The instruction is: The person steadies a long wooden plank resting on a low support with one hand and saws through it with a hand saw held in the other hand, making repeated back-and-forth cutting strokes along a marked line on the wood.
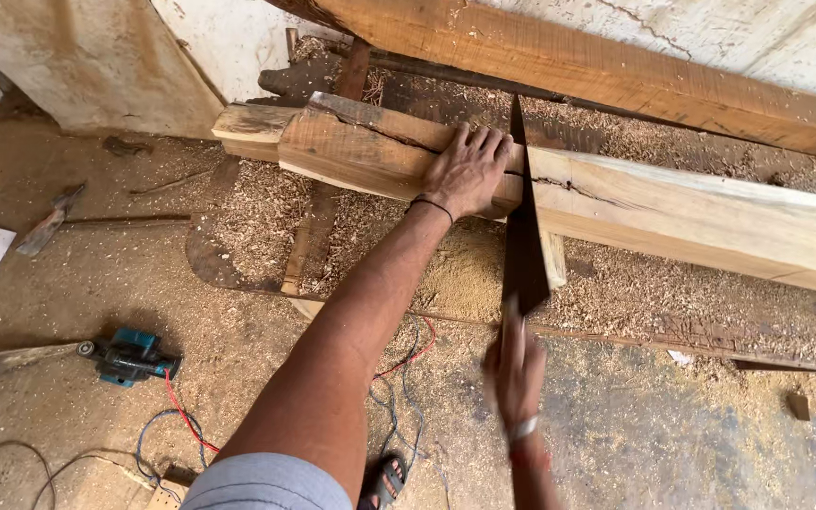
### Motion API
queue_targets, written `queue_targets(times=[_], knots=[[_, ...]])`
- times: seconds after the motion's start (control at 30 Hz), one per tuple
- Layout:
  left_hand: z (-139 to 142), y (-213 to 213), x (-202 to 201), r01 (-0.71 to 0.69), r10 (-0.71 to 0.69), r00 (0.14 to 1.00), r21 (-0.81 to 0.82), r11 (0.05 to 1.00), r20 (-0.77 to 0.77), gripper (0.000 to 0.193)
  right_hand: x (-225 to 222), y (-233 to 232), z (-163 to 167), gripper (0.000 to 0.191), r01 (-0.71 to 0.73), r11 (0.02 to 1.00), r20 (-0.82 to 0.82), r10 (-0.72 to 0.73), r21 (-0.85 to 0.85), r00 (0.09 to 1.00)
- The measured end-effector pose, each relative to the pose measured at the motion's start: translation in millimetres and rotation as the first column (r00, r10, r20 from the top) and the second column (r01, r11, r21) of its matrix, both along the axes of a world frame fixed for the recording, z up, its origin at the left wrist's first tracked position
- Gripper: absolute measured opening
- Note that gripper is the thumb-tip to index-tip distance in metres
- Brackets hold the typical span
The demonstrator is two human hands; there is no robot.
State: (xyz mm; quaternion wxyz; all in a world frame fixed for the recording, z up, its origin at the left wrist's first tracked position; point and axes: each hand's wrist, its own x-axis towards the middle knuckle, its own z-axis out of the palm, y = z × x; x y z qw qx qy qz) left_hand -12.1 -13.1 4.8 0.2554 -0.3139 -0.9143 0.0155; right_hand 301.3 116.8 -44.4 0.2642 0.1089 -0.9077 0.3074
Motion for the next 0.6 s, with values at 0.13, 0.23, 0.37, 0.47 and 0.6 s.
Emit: queue_targets(times=[0.13,0.23,0.37,0.47,0.6], knots=[[0.7,-3.8,-0.6,-0.029,0.016,0.988,-0.083,0.996,-0.152,0.099,-53.7,-13.6,25.3,0.041,0.263,0.861,0.28,-0.148,-0.436,0.949],[19.6,-8.1,10.7,0.052,-0.037,0.938,-0.034,0.998,0.344,0.129,30.1,-63.2,-6.6,0.036,0.297,0.876,0.088,-0.285,-0.379,0.954],[45.3,-10.3,26.1,0.043,-0.037,0.922,-0.007,0.999,0.385,0.138,123.5,-80.4,-48.7,0.047,0.273,0.318,0.335,0.16,-0.908,0.928],[51.8,-8.2,26.5,0.057,-0.065,0.942,0.034,0.998,0.328,0.137,128.9,-68.5,-50.1,0.044,0.32,0.402,0.401,0.134,-0.858,0.906],[43.5,-7.4,21.5,0.051,-0.052,0.949,0.012,0.999,0.312,0.138,124.1,-52.2,-4.4,0.043,0.34,0.343,0.421,0.199,-0.876,0.885]])
